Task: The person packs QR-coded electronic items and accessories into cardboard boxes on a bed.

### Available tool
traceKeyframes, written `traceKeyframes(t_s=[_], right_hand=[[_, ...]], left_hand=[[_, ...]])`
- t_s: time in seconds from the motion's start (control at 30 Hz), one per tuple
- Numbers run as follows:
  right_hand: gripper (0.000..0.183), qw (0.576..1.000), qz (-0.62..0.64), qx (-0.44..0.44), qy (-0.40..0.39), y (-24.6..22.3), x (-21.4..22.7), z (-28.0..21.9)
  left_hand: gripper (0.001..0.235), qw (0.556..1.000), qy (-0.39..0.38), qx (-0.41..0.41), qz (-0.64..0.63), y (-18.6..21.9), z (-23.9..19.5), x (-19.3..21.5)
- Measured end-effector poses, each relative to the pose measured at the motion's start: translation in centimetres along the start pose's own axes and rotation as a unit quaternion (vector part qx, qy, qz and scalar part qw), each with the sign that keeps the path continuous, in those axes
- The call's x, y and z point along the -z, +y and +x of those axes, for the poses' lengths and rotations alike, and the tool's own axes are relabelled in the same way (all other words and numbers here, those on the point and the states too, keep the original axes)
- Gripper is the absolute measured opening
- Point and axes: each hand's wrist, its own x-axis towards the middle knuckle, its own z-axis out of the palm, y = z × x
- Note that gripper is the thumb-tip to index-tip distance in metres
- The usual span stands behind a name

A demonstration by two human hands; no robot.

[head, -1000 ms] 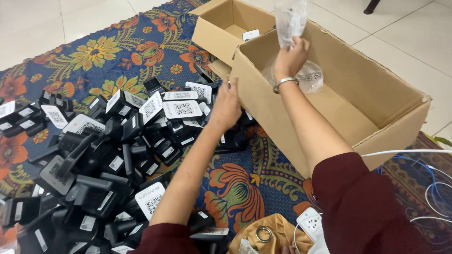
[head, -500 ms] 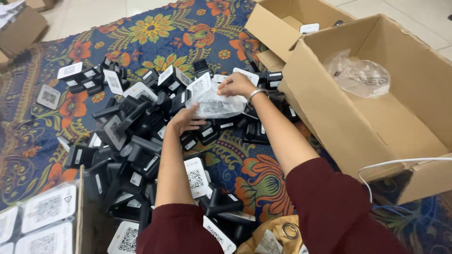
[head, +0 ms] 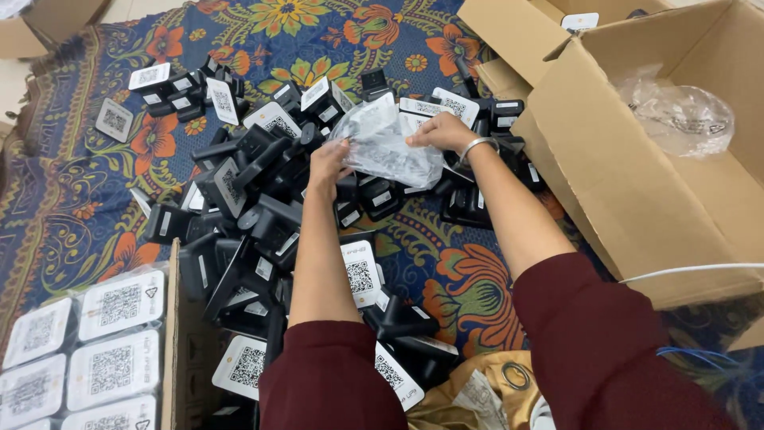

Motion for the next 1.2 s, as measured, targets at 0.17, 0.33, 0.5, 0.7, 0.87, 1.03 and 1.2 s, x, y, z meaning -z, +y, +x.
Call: traceKeyframes(t_s=[0.17,0.33,0.5,0.7,0.87,1.03,1.2], right_hand=[[0.042,0.996,0.006,-0.049,-0.075,0.7,0.9,-1.0],[0.046,0.991,-0.019,-0.056,-0.122,1.3,1.9,-1.1],[0.046,0.987,-0.057,-0.015,-0.149,2.1,2.5,-1.2],[0.043,0.991,-0.002,-0.060,-0.116,-0.3,2.5,-2.5],[0.049,0.992,0.048,-0.097,-0.066,2.4,3.9,-1.6],[0.036,0.971,0.057,-0.233,0.021,2.4,4.8,-2.0],[0.048,0.934,0.153,-0.207,0.247,6.7,6.2,-0.7]], left_hand=[[0.035,0.991,-0.070,-0.001,0.116,0.1,0.3,-0.1],[0.056,0.952,-0.026,0.031,0.303,1.5,-1.0,-2.0],[0.055,0.963,-0.112,0.027,0.243,-0.3,0.2,-3.9],[0.035,0.866,-0.019,-0.199,0.458,-0.2,-0.3,-5.9],[0.037,0.928,0.155,-0.161,0.299,4.3,-3.8,-5.9],[0.039,0.975,0.136,-0.075,0.162,2.1,-1.4,-2.9],[0.058,0.986,-0.078,0.096,-0.115,5.2,-4.5,-4.3]])
